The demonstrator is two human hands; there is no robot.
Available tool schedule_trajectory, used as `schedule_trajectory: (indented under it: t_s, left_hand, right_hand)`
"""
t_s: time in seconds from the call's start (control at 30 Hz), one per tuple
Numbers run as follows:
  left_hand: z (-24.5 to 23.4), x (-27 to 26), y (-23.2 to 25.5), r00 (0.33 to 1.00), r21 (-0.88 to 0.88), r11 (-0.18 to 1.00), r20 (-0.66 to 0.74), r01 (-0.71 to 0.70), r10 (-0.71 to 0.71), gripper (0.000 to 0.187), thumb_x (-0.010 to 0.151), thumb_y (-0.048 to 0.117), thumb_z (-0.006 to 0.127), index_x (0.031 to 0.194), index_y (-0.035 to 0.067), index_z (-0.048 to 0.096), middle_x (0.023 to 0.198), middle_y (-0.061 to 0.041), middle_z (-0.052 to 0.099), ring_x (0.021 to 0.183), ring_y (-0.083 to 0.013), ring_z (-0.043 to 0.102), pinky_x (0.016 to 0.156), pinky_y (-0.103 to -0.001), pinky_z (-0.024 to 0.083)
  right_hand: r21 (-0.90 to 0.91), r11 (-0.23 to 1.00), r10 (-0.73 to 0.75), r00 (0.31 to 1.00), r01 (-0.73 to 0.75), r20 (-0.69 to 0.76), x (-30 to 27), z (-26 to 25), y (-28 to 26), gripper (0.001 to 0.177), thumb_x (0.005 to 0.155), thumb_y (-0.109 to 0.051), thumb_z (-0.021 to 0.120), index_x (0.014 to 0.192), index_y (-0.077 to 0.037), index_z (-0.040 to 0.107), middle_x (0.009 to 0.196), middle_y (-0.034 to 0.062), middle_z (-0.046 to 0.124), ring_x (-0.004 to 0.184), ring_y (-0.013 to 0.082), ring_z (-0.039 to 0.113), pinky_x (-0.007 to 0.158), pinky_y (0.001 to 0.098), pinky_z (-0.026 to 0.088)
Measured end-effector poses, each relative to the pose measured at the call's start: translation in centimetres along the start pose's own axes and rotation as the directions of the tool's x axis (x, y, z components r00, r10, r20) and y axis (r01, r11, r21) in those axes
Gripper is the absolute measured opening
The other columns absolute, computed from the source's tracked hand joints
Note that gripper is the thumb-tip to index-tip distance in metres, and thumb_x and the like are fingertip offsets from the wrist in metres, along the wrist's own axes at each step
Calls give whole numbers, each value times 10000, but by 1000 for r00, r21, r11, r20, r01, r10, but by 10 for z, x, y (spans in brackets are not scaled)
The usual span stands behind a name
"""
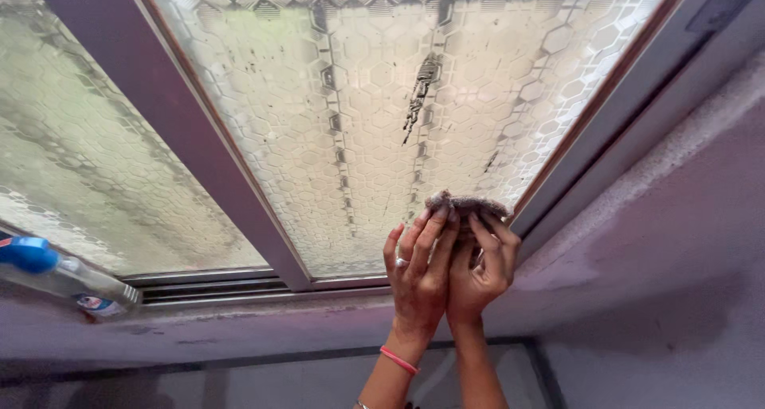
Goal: The person wipes a window pane and its frame with a cloth.
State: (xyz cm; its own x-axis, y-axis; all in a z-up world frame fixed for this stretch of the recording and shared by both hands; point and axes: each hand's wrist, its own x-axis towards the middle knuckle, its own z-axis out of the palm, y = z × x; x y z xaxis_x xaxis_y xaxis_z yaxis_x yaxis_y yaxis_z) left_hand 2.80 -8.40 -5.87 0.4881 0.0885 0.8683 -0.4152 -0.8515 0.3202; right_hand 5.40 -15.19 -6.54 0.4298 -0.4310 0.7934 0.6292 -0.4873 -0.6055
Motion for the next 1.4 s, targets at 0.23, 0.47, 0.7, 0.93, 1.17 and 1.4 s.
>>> schedule_trajectory:
  t_s: [0.23, 0.47, 0.7, 0.93, 1.17, 1.4]
  left_hand:
    - [-33, -6, -45, 998, 111, 992, -39, 52, -48, 326, 1030, 241, 656, 1344, 167, 694, 1523, 27, 533, 1491, -299, 429, 1262, -482, 243]
    - [-73, -12, -98, 994, 268, 958, -72, 102, -86, 341, 1038, 262, 664, 1372, 202, 701, 1566, 17, 521, 1557, -269, 331, 1287, -531, 18]
    - [-98, -15, -138, 994, 215, 972, -81, 96, -80, 304, 1035, 231, 665, 1328, 173, 723, 1539, 5, 552, 1522, -305, 407, 1280, -539, -15]
    - [-90, -26, -156, 991, 292, 955, -132, 54, -16, 246, 1057, 263, 664, 1288, 231, 742, 1506, 56, 592, 1507, -245, 450, 1272, -532, -77]
    - [-68, -51, -166, 990, 201, 977, -134, 69, -43, 295, 1038, 302, 638, 1291, 188, 737, 1497, 3, 591, 1515, -298, 394, 1236, -559, -101]
    - [-49, -57, -151, 989, 221, 970, -127, 101, -75, 389, 1083, 272, 604, 1425, 87, 623, 1560, -109, 528, 1511, -294, 372, 1257, -540, -14]
  right_hand:
    - [-42, 996, -75, 993, 79, 90, -22, 31, -42, 292, 917, 108, 676, 1167, -32, 729, 1196, 122, 666, 1174, 304, 628, 1031, 413, 528]
    - [39, 996, -82, 985, 77, 152, -54, 75, -86, 311, 907, 116, 701, 1166, -52, 742, 1203, 106, 670, 1146, 282, 621, 999, 396, 531]
    - [56, 995, -91, 984, 83, 156, -80, 103, -107, 337, 866, 127, 696, 1146, -52, 760, 1200, 71, 672, 1158, 282, 593, 1018, 403, 511]
    - [16, 992, -128, 987, 127, 93, -97, 114, -90, 254, 874, 104, 726, 1057, -68, 763, 1125, 43, 650, 1111, 274, 589, 979, 387, 507]
    - [-22, 974, -220, 967, 225, 126, -107, 108, -68, 249, 819, 94, 712, 989, -83, 757, 1117, 48, 640, 1083, 293, 584, 951, 408, 512]
    - [-40, 956, -272, 931, 290, 244, -87, 89, -68, 309, 870, 36, 750, 1145, -101, 777, 1231, 42, 662, 1137, 280, 594, 962, 368, 531]
